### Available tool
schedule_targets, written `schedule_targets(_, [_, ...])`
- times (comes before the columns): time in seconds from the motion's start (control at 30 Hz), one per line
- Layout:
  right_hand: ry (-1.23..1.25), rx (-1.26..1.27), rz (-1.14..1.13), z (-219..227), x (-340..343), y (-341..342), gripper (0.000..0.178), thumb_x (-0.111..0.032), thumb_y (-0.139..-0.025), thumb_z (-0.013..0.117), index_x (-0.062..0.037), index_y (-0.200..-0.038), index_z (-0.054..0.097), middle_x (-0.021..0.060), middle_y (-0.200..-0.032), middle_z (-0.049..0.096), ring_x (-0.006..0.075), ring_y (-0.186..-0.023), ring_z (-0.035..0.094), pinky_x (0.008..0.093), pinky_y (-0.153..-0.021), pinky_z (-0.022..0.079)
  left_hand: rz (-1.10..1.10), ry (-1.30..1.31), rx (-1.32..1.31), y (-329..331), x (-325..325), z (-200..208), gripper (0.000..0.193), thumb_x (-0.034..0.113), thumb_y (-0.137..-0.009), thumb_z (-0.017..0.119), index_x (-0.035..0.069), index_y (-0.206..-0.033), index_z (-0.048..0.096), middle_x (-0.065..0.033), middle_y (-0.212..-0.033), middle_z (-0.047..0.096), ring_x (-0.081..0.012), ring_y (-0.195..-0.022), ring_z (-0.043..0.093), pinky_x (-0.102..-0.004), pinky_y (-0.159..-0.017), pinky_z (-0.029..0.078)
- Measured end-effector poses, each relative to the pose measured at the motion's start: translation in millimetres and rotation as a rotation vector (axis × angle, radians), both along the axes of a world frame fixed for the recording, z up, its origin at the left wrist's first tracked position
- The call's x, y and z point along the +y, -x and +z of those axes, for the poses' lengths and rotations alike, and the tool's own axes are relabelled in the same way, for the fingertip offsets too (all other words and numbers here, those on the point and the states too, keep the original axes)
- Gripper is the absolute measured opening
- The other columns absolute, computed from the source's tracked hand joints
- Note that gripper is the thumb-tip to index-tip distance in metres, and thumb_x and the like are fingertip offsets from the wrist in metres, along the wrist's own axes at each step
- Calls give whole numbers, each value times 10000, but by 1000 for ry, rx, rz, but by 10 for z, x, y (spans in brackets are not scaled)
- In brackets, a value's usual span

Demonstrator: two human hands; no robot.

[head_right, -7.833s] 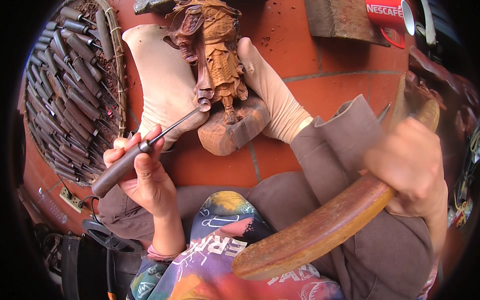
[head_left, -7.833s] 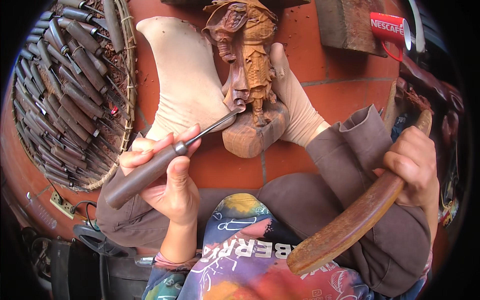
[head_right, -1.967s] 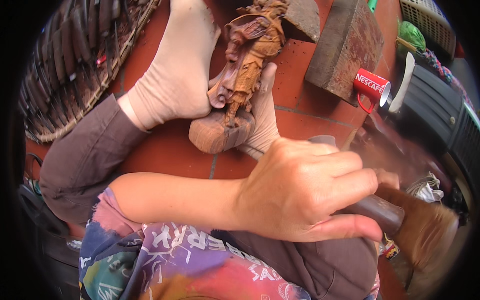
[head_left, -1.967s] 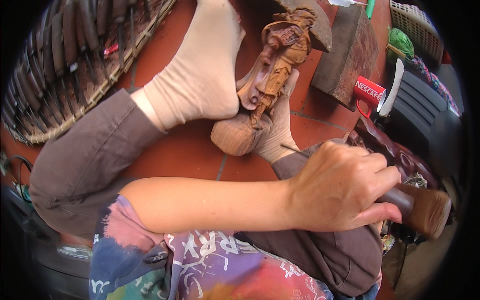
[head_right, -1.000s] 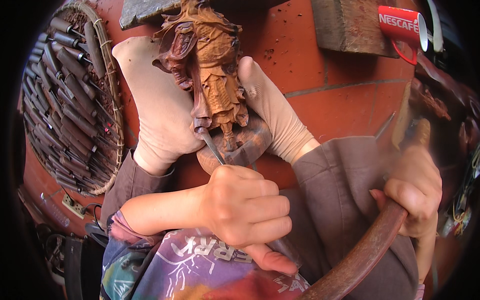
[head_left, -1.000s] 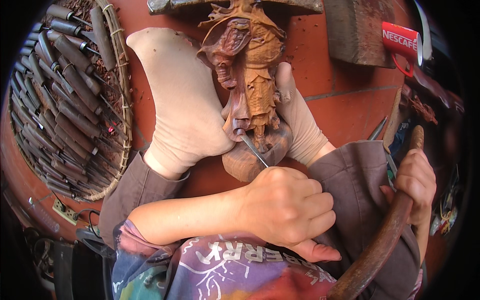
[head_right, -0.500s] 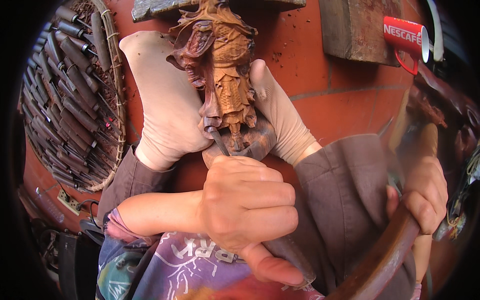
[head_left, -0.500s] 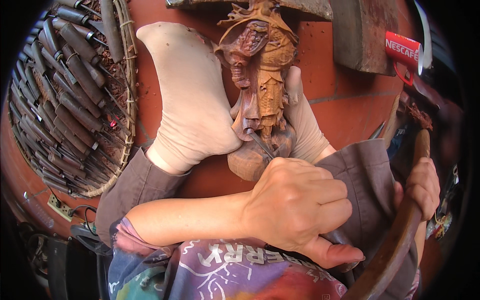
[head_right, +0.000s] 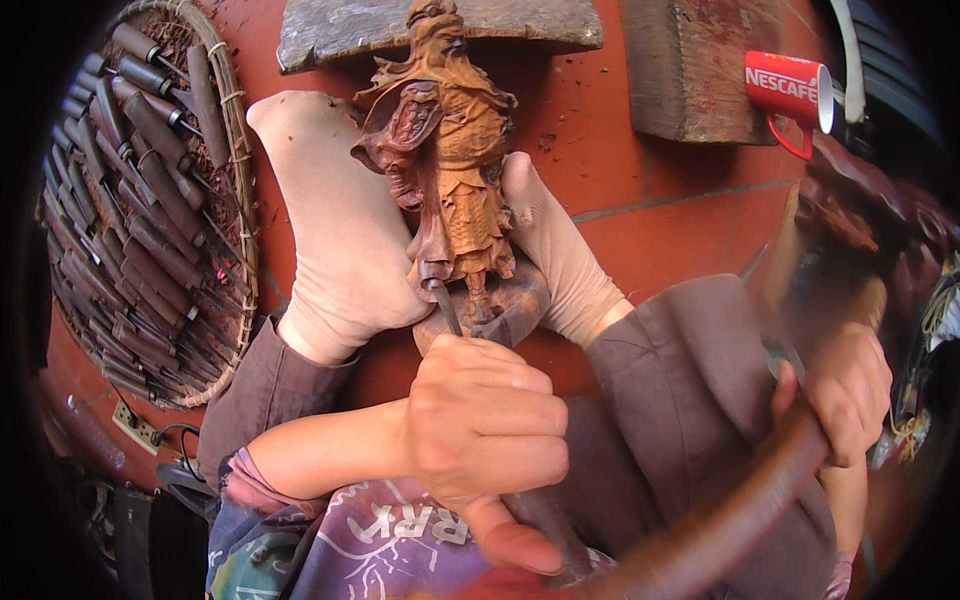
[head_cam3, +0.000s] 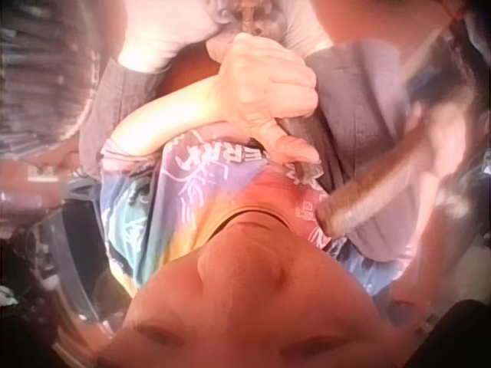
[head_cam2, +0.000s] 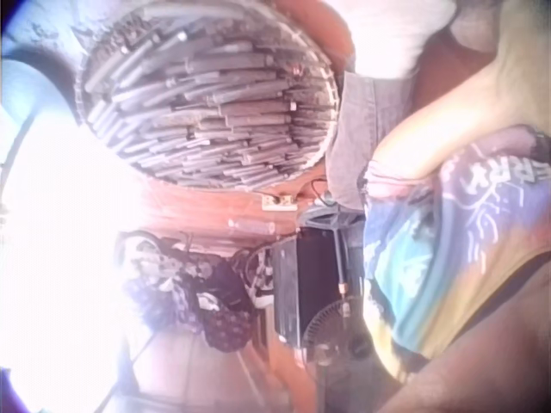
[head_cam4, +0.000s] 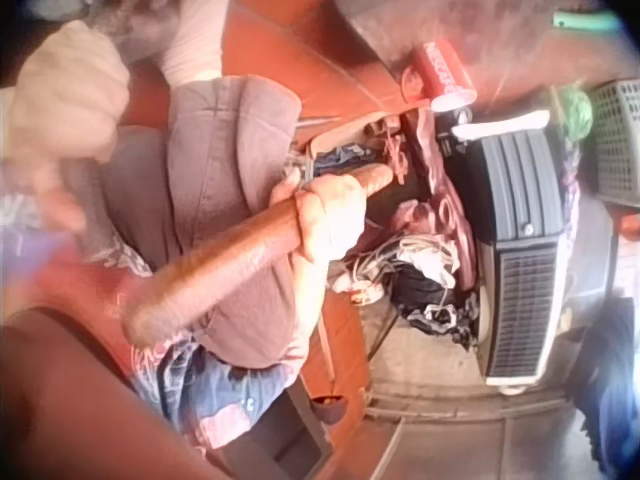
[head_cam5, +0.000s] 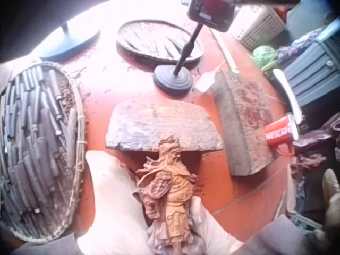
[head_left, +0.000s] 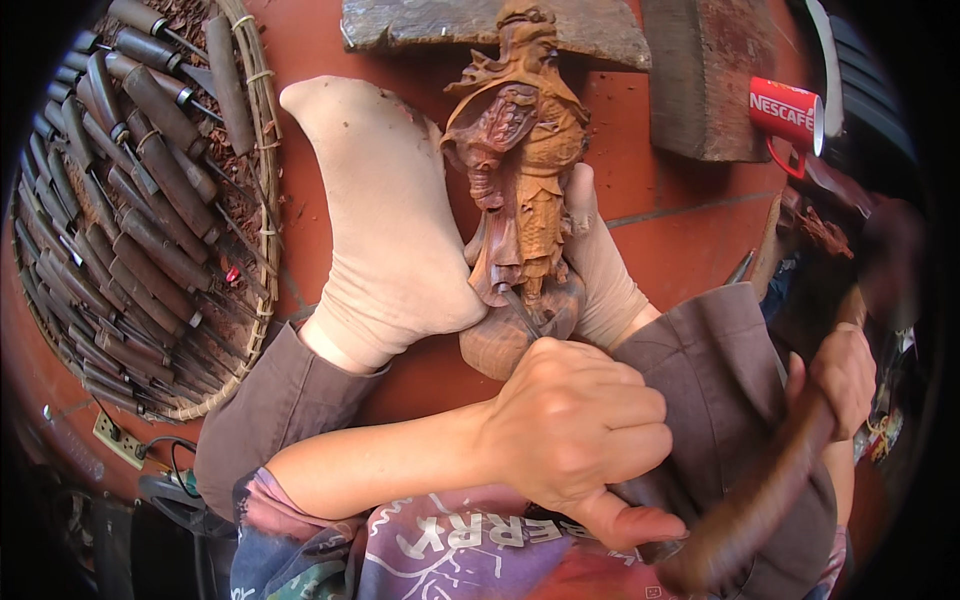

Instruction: The person carves a piece of wood using a chisel and mallet while holding the wood between their bare feet. They repeatedly strike the chisel to shape the wood and occasionally switch tools from a nearby basket.

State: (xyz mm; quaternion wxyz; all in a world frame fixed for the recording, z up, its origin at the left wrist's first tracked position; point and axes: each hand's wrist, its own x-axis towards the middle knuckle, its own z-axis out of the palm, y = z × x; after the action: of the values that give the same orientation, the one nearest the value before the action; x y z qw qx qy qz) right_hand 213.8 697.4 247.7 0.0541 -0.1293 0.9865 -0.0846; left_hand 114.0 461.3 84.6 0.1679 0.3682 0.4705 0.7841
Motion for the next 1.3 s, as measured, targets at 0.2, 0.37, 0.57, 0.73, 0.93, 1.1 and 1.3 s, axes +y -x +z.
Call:
schedule_targets(0.2, [14, 9, 85, 7, -1, 64, 257, 32, -704, 721, -22, -821, 499, 113, -686, 538, 278, -564, 534, 421, -511, 478, -37, -59, 14, 11, -19, -49, 570, 584, -821, 598, 120, -551, 405, 4, -556, 299, -136, -414, 358, -278, -370, 238])
schedule_targets(0.37, [125, -3, 40, -5, -7, 50, 264, 24, -702, 721, -33, -813, 488, 106, -691, 541, 279, -563, 536, 421, -515, 481, -113, -90, 55, -35, -18, 16, 550, 532, -805, 646, 123, -541, 391, 8, -551, 293, -130, -416, 354, -269, -365, 241])
schedule_targets(0.57, [62, -12, -9, -77, 20, -5, 255, 10, -691, 723, -49, -799, 500, 101, -662, 538, 276, -550, 534, 411, -511, 470, -66, -32, 6, -66, 13, 5, 534, 487, -783, 685, 116, -541, 387, 9, -552, 298, -129, -421, 355, -274, -363, 236])
schedule_targets(0.73, [103, -49, -46, -85, -25, 36, 247, 2, -693, 721, -52, -787, 500, 96, -645, 533, 271, -539, 529, 404, -505, 460, -48, 11, -47, -12, 34, 48, 536, 484, -767, 704, 110, -545, 391, -3, -561, 302, -148, -429, 372, -292, -369, 243])
schedule_targets(0.93, [193, -39, -24, -160, 123, -30, 257, -18, -703, 727, -62, -798, 493, 93, -651, 543, 262, -557, 533, 419, -558, 481, -23, 175, -101, 22, 81, 151, 520, 434, -756, 728, 90, -513, 423, -61, -499, 415, -240, -437, 481, -362, -378, 338])
schedule_targets(1.1, [29, -106, -80, 21, 120, -78, 257, -32, -714, 729, -61, -828, 501, 99, -686, 565, 264, -592, 560, 436, -622, 507, -8, 158, -158, 75, 81, 147, 546, 460, -790, 695, 89, -492, 427, -61, -477, 415, -245, -430, 503, -359, -380, 359])
schedule_targets(1.3, [-37, -27, -37, 11, 163, -120, 258, -35, -719, 729, -58, -853, 510, 120, -704, 592, 291, -628, 595, 471, -671, 530, -25, 140, -127, 73, 55, 88, 555, 457, -793, 690, 94, -477, 412, -55, -472, 410, -244, -410, 488, -360, -366, 352])
